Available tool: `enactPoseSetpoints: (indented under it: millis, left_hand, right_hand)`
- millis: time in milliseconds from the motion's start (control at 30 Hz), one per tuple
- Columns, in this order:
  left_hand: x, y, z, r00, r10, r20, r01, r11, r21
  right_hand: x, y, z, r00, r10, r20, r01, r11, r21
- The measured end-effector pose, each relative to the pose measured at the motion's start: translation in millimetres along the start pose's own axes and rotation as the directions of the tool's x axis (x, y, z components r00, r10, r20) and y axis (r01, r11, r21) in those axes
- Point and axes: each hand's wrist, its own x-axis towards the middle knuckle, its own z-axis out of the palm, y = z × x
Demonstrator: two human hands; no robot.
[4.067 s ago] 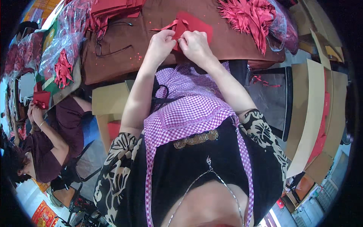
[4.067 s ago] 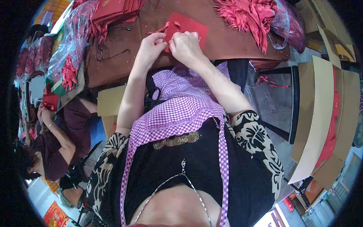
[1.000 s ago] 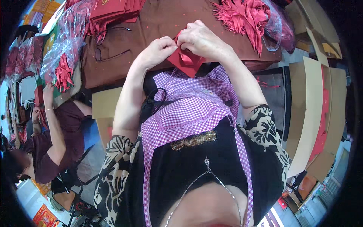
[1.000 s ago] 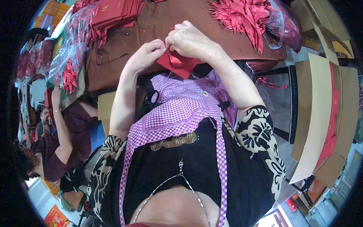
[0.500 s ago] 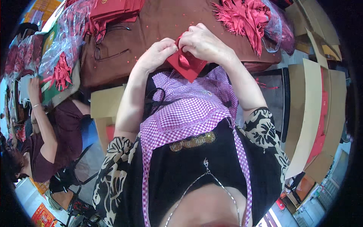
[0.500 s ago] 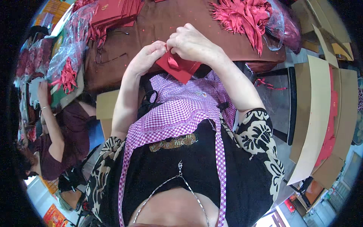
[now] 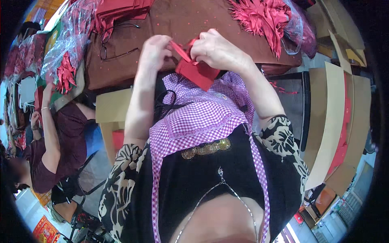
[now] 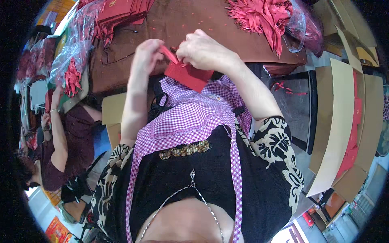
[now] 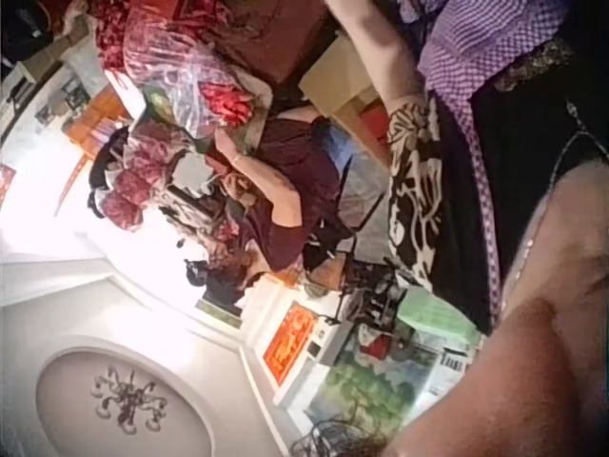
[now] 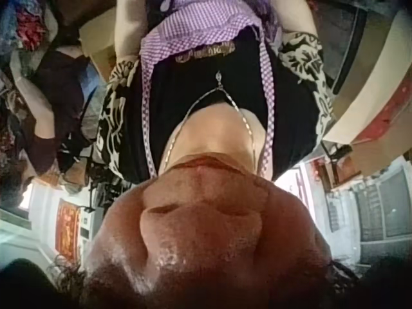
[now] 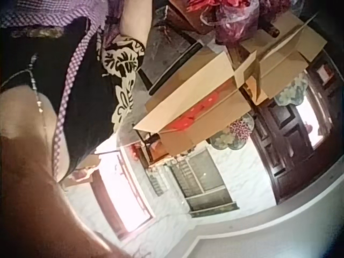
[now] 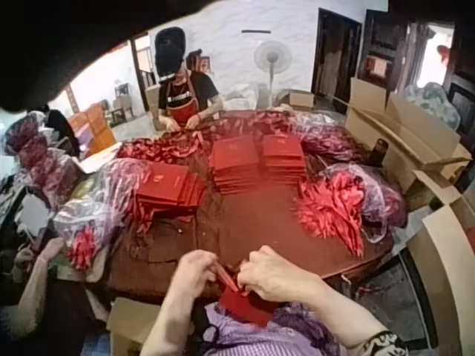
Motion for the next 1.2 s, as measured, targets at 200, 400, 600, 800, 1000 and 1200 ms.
enactPoseSetpoints:
  millis: [200,400,600,800,1000,1200]
  left_hand:
    - [-1,6,-18,0.989,0.116,-0.094,-0.125,0.987,-0.097]
    - [3,-6,-26,0.997,0.060,-0.051,-0.071,0.964,-0.255]
    - [11,-10,-28,0.983,0.147,-0.112,-0.178,0.911,-0.372]
    - [-7,3,-23,0.937,0.208,-0.279,-0.238,0.968,-0.079]
    - [-27,28,9,0.699,0.712,-0.067,-0.503,0.556,0.662]
    - [-33,23,18,0.794,0.503,0.340,-0.599,0.556,0.576]
  right_hand:
    - [-4,1,0,0.995,0.092,-0.040,-0.092,0.996,0.009]
    - [1,-3,-3,0.992,0.125,0.002,-0.125,0.990,0.072]
    - [4,-4,0,0.989,0.144,0.039,-0.144,0.990,-0.002]
    - [4,10,-21,0.987,0.160,0.030,-0.163,0.971,0.172]
    - [7,34,-12,0.920,0.329,0.213,-0.368,0.539,0.757]
    - [13,34,27,0.950,0.233,0.210,-0.278,0.314,0.908]
